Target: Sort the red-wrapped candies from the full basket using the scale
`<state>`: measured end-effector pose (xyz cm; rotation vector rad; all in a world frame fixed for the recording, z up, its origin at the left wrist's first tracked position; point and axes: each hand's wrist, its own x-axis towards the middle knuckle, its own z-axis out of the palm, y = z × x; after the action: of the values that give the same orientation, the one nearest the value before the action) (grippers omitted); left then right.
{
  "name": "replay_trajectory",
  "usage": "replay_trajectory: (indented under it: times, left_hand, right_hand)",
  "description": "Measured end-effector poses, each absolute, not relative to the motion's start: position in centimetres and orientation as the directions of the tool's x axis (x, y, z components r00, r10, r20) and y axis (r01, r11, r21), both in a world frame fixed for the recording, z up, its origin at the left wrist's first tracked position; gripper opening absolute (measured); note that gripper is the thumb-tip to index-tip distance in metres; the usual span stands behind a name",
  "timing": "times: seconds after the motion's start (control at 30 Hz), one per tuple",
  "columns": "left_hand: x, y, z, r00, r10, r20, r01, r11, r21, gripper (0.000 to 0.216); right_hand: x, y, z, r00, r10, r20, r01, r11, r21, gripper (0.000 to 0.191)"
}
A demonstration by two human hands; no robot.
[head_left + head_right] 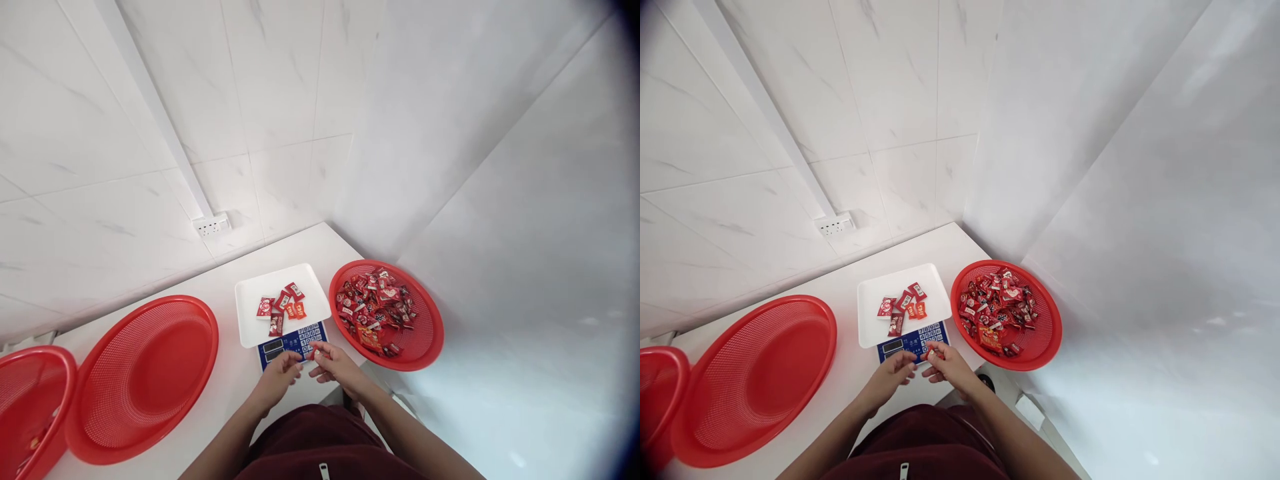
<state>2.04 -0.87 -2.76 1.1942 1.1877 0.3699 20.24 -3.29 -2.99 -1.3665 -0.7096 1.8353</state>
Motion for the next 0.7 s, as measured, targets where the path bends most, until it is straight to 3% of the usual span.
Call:
replay_trajectory:
  times: [0.13, 0.3, 0.47, 0.7]
  left_hand:
    - [0.9, 1.4, -2.7, 0.246, 0.929, -0.275, 0.52, 0.113, 0.847, 0.026]
    - [-1.1, 3.6, -3.3, 0.277, 0.96, -0.046, 0.742, -0.184, 0.644, 0.038]
    - [-1.6, 5.8, -5.1, 0.292, 0.955, -0.056, 0.842, -0.229, 0.488, 0.046]
    - [-0.3, 9.7, -5.4, 0.257, 0.959, -0.117, 0.895, -0.19, 0.404, 0.04]
  right_hand:
    - [22.1, -2.4, -2.0, -0.008, 0.838, -0.546, -0.334, -0.517, -0.788, 0.038]
    - [25.4, -1.6, -1.4, 0.301, 0.804, -0.512, -0.457, -0.349, -0.818, 0.029]
    - [27.3, -2.1, -1.8, 0.397, 0.743, -0.539, -0.515, -0.305, -0.801, 0.032]
    - [26.9, -2.6, -1.9, 0.382, 0.751, -0.539, -0.439, -0.366, -0.821, 0.03]
